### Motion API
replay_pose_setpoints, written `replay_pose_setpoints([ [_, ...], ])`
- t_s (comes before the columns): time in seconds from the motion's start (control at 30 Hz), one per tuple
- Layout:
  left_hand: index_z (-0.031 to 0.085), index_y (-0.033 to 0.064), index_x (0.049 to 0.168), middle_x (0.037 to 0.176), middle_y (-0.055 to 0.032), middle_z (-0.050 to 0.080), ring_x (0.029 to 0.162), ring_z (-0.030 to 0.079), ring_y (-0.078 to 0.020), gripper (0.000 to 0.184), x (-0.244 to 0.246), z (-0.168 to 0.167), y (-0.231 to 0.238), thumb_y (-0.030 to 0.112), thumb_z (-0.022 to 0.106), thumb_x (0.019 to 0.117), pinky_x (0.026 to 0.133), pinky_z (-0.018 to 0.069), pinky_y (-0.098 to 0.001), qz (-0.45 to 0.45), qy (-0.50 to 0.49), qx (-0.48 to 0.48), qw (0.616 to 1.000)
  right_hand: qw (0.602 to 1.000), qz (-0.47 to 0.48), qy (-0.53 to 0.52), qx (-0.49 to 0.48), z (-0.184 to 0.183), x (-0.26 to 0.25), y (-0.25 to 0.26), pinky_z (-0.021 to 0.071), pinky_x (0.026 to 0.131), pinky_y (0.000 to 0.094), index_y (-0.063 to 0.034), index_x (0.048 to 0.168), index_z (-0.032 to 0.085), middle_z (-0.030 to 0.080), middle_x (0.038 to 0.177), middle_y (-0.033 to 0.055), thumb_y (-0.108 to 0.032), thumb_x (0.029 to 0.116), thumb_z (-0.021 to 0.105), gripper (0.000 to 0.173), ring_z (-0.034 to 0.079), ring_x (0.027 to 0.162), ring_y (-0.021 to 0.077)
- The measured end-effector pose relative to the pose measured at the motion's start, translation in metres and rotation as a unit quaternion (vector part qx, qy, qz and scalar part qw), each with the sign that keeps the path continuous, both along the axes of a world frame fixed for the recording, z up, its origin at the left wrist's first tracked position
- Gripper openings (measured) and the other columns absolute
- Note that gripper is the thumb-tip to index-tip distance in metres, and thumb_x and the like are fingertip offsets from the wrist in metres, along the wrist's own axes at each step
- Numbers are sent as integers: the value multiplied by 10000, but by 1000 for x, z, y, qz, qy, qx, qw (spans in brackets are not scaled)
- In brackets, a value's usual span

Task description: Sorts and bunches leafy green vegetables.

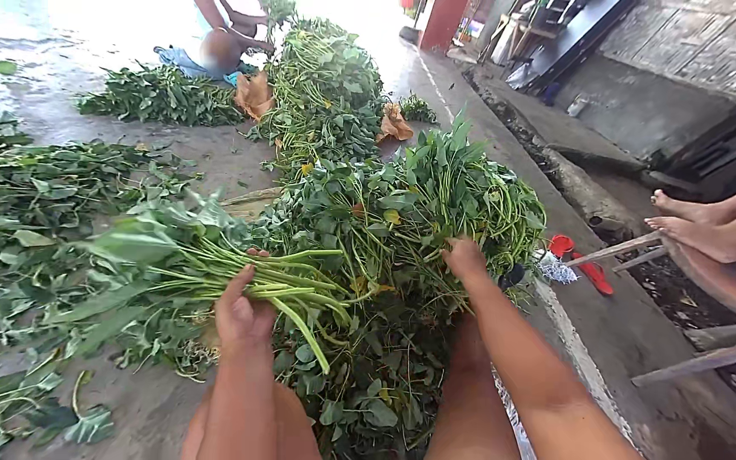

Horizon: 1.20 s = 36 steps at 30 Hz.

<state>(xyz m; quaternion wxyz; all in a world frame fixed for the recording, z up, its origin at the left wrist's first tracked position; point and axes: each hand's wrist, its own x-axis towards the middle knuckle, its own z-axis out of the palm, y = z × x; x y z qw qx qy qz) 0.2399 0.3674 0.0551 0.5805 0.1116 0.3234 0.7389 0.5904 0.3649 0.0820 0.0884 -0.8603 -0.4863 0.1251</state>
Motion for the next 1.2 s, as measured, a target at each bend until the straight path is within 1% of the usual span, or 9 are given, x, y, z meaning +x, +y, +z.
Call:
replay_pose_setpoints([
  [0.1, 527, 103, 1108, 952, -15, 715, 886, 720, -117, 200, 3, 3, 1, 7, 365, 1041, 777, 620, -315, -13, -8, -15, 1000, 967, -31, 146, 206, 21, 7, -10, 498, 1008, 456, 5, 1192, 722, 721, 1164, 176, -107, 1013, 621, 235, 677, 1093, 276],
  [0.17, 538, 87, 1128, 969, -47, 729, 900, 737, -163, 213, 3, 1, 2, -1, 364, 1040, 788, 629, -348, -22, -22, -13, 999, 834, -47, 352, 422, 24, 0, -22, 575, 740, 248, 36, 1152, 640, 694, 906, 59, 7, 1028, 537, 163, 667, 756, 99],
  [0.23, 546, 81, 1118, 961, -60, 730, 888, 741, -177, 224, 8, 1, 2, -10, 357, 1038, 781, 632, -349, -36, -23, -11, 999, 725, -47, 488, 484, 19, -5, -30, 585, 659, 220, -59, 1381, 467, 678, 889, -9, -15, 1076, 380, 320, 668, 685, 65],
  [0.4, 533, 60, 1092, 911, -76, 724, 813, 735, -171, 210, 21, 4, 0, -37, 361, 1021, 708, 630, -323, -100, 6, -25, 995, 758, -184, 552, 294, -1, -13, -23, 551, 690, 293, -20, 1378, 488, 626, 939, 55, -93, 1107, 380, 301, 640, 763, 134],
  [0.73, 528, 15, 1079, 873, -105, 714, 759, 729, -175, 187, 21, 9, -1, -92, 406, 986, 653, 624, -299, -155, 38, -78, 984, 538, 6, 731, 420, -41, 21, -26, 567, 905, 447, -17, 1504, 332, 621, 1342, 181, -321, 1007, 47, 648, 679, 1117, 302],
  [0.8, 530, 11, 1082, 870, -104, 711, 746, 727, -175, 181, 21, 10, 1, -88, 413, 986, 640, 625, -302, -150, 42, -86, 984, 599, -57, 707, 371, -22, 20, -24, 599, 749, 324, -15, 1417, 429, 717, 1162, 133, -498, 1080, -15, 738, 726, 896, 194],
  [0.9, 519, 11, 1091, 880, -100, 709, 749, 726, -171, 189, 24, 11, 1, -105, 422, 977, 638, 626, -304, -155, 60, -90, 982, 791, -98, 558, 230, 12, 7, -10, 458, 510, 171, -10, 1247, 557, 588, 758, -23, -224, 1141, 277, 368, 517, 545, 33],
  [1.03, 511, 4, 1102, 894, -100, 707, 754, 724, -166, 209, 31, 14, 1, -125, 426, 961, 654, 623, -291, -169, 62, -90, 979, 833, 21, 482, 272, 38, -17, -14, 389, 493, 136, 3, 1277, 583, 567, 741, -43, -25, 1072, 432, 257, 437, 521, -9],
  [1.2, 516, -7, 1143, 874, -79, 673, 739, 696, -146, 248, 36, 17, 0, -133, 433, 947, 674, 615, -286, -216, 62, -89, 970, 935, 5, 323, 147, 10, -33, -14, 391, 652, 284, 24, 1358, 542, 496, 874, 34, -238, 1124, 389, 384, 413, 688, 98],
])
